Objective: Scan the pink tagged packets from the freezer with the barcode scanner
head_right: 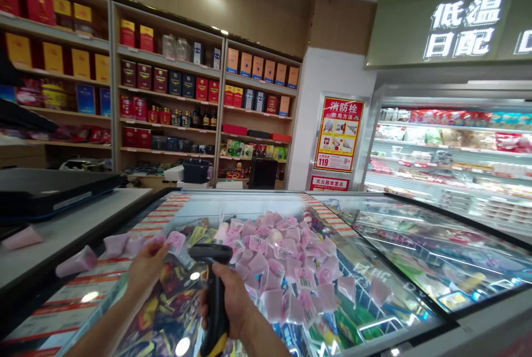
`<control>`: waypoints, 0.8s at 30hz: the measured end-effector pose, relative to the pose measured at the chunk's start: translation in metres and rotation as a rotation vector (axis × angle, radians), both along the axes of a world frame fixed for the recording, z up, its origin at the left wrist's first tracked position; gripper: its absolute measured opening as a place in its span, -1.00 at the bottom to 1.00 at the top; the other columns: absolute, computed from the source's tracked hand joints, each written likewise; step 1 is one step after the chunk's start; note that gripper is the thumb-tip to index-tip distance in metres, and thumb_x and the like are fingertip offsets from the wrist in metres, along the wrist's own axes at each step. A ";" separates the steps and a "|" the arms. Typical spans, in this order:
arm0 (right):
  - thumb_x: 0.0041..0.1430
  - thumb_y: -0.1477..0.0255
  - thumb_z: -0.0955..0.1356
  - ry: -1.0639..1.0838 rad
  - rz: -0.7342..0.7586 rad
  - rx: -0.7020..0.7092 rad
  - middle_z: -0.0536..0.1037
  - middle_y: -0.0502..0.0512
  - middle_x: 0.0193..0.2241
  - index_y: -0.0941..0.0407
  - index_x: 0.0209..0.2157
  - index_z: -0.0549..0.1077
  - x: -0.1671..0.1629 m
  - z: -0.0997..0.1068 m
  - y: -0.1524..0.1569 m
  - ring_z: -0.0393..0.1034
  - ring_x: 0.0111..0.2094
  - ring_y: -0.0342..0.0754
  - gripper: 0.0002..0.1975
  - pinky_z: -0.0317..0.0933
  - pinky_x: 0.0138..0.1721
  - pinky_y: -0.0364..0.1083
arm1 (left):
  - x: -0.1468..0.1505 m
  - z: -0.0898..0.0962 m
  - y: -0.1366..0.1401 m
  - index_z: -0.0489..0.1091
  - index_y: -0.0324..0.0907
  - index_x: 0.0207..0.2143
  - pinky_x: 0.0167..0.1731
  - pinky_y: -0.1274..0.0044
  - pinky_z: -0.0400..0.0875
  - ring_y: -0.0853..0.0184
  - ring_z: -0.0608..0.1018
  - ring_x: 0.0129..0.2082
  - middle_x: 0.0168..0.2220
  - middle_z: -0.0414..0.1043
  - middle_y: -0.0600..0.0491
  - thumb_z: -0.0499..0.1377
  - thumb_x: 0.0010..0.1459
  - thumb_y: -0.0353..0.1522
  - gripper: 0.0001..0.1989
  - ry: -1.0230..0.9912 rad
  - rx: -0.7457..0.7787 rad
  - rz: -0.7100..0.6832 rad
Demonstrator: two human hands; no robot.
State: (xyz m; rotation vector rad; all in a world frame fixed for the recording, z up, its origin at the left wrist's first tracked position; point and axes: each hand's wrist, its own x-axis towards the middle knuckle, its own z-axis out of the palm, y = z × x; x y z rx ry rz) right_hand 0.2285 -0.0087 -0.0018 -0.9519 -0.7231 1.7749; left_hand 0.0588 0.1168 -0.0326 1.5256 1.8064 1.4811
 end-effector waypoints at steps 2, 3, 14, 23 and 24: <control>-0.01 0.16 0.13 -0.032 -0.051 0.021 0.33 -0.04 -0.78 0.19 -0.41 0.26 0.001 -0.005 0.003 0.17 -0.81 -0.22 -0.63 0.06 -0.79 -0.25 | -0.005 0.003 0.000 0.22 -0.16 -0.59 -0.44 0.38 0.24 0.19 0.39 -0.48 -0.57 0.30 0.03 0.00 -0.08 -0.27 -0.84 0.075 -0.009 0.055; -0.03 0.17 0.16 -0.061 -0.086 0.048 0.34 -0.04 -0.77 0.20 -0.42 0.27 0.003 -0.006 0.005 0.18 -0.81 -0.23 -0.64 0.05 -0.78 -0.26 | -0.007 0.005 0.000 0.23 -0.17 -0.56 -0.41 0.37 0.24 0.16 0.40 -0.43 -0.53 0.31 0.01 0.00 -0.08 -0.29 -0.86 0.109 -0.003 0.072; -0.11 0.17 0.26 0.021 -0.325 0.140 0.37 -0.06 -0.71 0.18 -0.50 0.27 0.036 0.006 0.013 0.18 -0.75 -0.27 -0.67 0.14 -0.65 -0.22 | 0.037 0.025 -0.009 0.22 -0.20 -0.19 -0.01 0.43 0.08 0.28 0.23 -0.03 -0.10 0.20 -0.05 -0.07 -0.09 -0.55 -0.65 0.370 0.214 -0.172; -0.07 0.14 0.23 0.120 -0.280 0.180 0.36 -0.06 -0.69 0.16 -0.39 0.31 0.037 0.012 0.006 0.17 -0.74 -0.25 -0.64 0.13 -0.70 -0.23 | 0.095 0.015 0.043 0.25 -0.20 -0.16 -0.06 0.36 0.15 0.30 0.29 -0.05 -0.06 0.24 -0.03 0.06 -0.02 -0.52 -0.68 0.285 0.051 -0.591; -0.06 0.14 0.22 0.115 -0.280 0.179 0.36 -0.06 -0.70 0.16 -0.38 0.31 0.036 0.012 0.005 0.17 -0.75 -0.25 -0.64 0.12 -0.71 -0.23 | 0.095 0.014 0.047 0.27 -0.20 -0.18 -0.11 0.34 0.20 0.31 0.33 -0.10 -0.09 0.27 -0.01 0.06 0.01 -0.44 -0.74 0.257 0.023 -0.605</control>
